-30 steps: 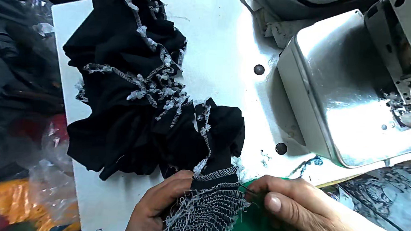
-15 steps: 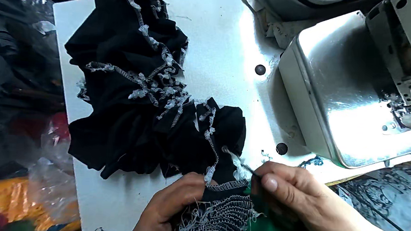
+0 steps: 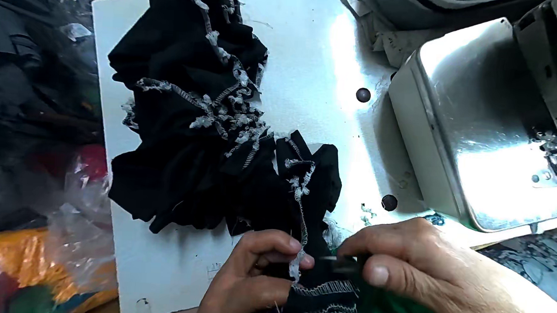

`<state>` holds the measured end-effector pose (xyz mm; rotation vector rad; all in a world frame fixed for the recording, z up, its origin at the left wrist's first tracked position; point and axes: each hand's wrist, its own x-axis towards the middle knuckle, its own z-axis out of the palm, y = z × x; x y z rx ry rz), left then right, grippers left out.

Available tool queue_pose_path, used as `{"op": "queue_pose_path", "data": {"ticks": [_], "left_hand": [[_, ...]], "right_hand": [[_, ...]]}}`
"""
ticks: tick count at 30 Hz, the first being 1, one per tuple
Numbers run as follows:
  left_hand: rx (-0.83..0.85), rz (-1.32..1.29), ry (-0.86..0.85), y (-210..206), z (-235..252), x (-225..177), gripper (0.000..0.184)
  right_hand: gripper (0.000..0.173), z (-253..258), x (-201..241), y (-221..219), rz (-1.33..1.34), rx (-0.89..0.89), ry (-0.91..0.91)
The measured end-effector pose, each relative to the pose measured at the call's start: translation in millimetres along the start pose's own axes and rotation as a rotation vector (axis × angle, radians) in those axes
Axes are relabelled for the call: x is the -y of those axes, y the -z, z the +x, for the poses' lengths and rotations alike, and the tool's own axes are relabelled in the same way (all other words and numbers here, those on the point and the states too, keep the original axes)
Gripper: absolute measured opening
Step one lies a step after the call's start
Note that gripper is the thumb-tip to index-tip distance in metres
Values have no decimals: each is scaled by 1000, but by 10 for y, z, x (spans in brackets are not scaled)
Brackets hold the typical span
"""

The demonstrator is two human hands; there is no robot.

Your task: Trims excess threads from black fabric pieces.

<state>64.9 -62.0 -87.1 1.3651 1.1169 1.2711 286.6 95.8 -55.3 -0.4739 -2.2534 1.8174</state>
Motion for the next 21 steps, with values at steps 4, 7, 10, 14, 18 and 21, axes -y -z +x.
{"op": "queue_pose_path", "data": {"ticks": [4,7,10,14,18,21], "left_hand": [[50,5,-58,-22,-13,47,22],[93,46,-63,-4,-26,35,22],[124,72,-67,8,-16,34,23],[157,71,-77,11,15,35,24],[169,63,-68,9,18,55,22],[169,63,-71,3,20,60,21]], "right_hand": [[49,41,-13,87,-24,196,-43],[51,50,-70,103,22,272,-86],[52,67,-94,99,65,337,-123],[49,129,-94,79,90,407,-107],[44,177,-85,17,135,391,-73],[40,198,-104,-21,162,354,-25]]}}
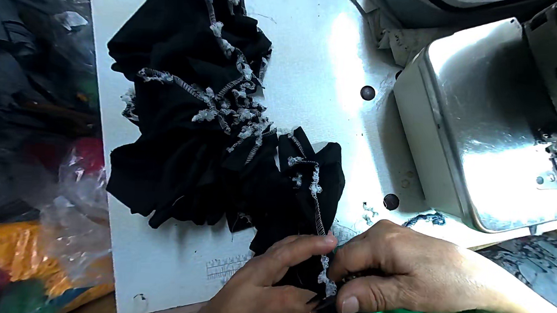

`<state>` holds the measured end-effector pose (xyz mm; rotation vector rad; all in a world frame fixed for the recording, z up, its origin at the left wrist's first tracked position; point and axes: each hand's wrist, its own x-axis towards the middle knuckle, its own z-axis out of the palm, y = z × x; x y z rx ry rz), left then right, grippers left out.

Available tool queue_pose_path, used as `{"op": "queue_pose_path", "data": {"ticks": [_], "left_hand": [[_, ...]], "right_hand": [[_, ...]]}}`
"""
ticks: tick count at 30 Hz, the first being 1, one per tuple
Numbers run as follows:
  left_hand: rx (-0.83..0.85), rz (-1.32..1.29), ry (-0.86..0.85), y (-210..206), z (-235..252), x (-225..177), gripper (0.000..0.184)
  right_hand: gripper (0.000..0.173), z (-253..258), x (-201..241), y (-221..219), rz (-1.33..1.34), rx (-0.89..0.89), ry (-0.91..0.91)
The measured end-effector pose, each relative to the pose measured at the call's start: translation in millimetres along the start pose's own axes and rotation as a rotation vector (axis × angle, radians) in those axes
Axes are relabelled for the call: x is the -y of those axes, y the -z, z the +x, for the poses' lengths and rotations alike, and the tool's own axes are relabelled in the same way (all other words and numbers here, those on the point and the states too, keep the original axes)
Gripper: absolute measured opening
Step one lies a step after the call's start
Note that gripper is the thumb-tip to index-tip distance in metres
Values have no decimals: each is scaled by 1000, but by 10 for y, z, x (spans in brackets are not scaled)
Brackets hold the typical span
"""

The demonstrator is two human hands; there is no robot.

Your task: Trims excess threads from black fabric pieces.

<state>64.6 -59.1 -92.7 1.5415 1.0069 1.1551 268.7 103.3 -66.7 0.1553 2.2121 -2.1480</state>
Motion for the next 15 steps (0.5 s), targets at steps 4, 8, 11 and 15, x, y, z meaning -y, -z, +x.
{"op": "queue_pose_path", "data": {"ticks": [4,8,11,15], "left_hand": [[3,19,5,20,1,-9,23],[11,16,-15,11,4,23,25],[19,64,9,12,15,-9,26],[12,90,49,15,-7,-43,32]], "right_hand": [[39,-12,-6,0,14,-37,31],[35,-25,12,-14,81,-48,-39],[36,-26,-7,-27,84,-43,-17],[39,-72,19,-2,63,-200,58]]}}
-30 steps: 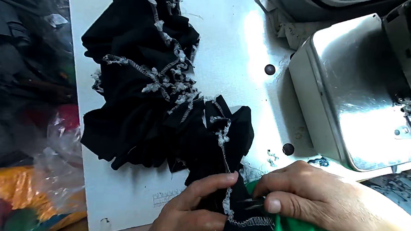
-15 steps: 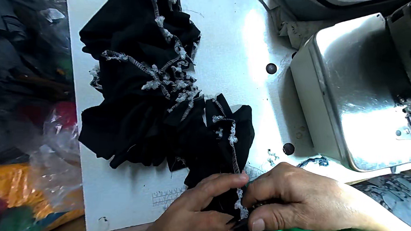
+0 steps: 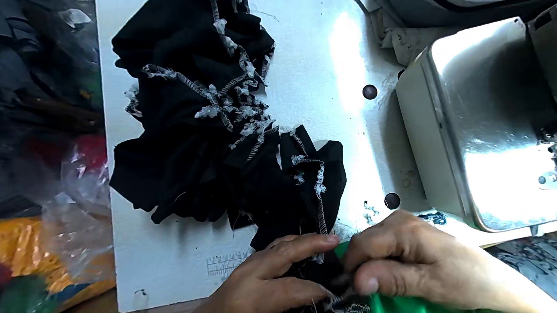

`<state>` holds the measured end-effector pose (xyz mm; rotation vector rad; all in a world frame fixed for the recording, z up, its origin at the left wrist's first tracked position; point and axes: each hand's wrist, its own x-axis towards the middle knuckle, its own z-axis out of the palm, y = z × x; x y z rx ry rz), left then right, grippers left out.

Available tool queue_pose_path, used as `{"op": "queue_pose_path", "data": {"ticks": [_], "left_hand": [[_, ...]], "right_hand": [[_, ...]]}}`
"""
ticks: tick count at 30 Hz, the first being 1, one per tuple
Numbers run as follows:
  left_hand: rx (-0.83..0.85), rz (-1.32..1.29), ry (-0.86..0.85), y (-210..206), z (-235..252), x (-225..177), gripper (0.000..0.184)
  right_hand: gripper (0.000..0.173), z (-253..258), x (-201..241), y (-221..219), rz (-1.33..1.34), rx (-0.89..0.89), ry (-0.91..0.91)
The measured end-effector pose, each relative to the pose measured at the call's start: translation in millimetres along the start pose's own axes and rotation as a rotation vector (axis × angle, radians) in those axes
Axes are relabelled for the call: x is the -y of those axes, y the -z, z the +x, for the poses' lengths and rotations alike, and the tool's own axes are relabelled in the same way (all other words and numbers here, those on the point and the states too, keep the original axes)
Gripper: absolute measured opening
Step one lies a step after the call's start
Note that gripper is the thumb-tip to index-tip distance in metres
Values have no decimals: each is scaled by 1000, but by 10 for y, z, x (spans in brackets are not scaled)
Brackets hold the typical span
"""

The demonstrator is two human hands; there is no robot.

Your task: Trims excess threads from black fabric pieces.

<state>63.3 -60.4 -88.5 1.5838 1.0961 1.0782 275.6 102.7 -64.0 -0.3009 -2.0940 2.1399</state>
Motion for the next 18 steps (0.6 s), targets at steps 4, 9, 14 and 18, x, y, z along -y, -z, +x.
{"op": "queue_pose_path", "data": {"ticks": [4,9,14,18], "left_hand": [[9,5,-28,-12,16,3,31],[30,41,-58,-27,52,5,33],[35,56,-114,-3,36,28,32],[-23,38,-101,39,-30,19,32]], "right_hand": [[39,90,55,4,-216,-320,-163],[28,332,65,-85,-396,-233,-358],[7,369,106,-43,-188,-171,-306],[12,295,118,97,-87,-384,-193]]}}
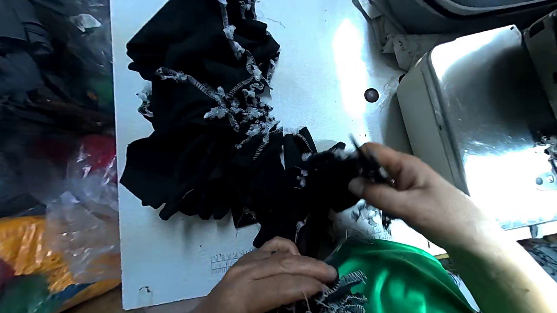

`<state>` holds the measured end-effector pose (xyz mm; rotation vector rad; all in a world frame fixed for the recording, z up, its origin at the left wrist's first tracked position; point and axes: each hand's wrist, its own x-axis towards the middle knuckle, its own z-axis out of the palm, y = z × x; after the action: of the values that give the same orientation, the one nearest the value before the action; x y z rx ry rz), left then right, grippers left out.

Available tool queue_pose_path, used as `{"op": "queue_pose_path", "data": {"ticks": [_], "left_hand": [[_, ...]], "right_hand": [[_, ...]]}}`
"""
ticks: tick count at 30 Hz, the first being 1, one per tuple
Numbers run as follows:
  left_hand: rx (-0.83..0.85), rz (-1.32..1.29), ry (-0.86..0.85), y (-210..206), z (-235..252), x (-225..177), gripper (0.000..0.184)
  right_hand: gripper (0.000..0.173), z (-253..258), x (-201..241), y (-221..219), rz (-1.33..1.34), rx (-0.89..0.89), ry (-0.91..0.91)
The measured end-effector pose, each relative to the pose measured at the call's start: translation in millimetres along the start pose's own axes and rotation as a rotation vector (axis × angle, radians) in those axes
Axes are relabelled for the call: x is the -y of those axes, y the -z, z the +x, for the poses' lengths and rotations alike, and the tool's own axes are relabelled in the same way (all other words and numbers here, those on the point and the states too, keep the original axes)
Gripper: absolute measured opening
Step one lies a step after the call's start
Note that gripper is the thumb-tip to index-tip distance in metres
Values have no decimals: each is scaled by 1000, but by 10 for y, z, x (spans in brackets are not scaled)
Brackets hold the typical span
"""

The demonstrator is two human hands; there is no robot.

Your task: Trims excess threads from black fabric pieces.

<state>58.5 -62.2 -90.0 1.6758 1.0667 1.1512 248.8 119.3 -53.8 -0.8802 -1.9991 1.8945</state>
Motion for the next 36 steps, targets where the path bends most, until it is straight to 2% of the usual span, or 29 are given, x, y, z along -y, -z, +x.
{"op": "queue_pose_path", "data": {"ticks": [3,6,9,12,18,23,27,30,36], "left_hand": [[-83,-66,1,38,-18,-32,28],[-90,-143,13,124,8,-78,29],[-63,-158,-12,152,88,-106,28],[-47,-94,2,88,170,-112,28],[-66,20,31,7,201,-82,34],[-88,-52,68,-18,187,-37,36],[-128,-167,152,-46,212,-15,46],[-112,-154,201,-57,200,14,47],[-23,-138,148,-52,153,84,40]], "right_hand": [[13,-11,-85,31,-131,-100,86],[13,-94,-93,-8,-191,-25,218],[12,-159,-74,-11,-119,82,323],[11,-225,-50,-14,-92,135,308],[23,-352,-50,-16,-13,215,240],[32,-368,-52,-24,-45,224,246],[33,-367,-70,-21,-98,212,302],[38,-374,-47,-25,-161,219,327],[43,-374,-37,-36,-104,290,313]]}}
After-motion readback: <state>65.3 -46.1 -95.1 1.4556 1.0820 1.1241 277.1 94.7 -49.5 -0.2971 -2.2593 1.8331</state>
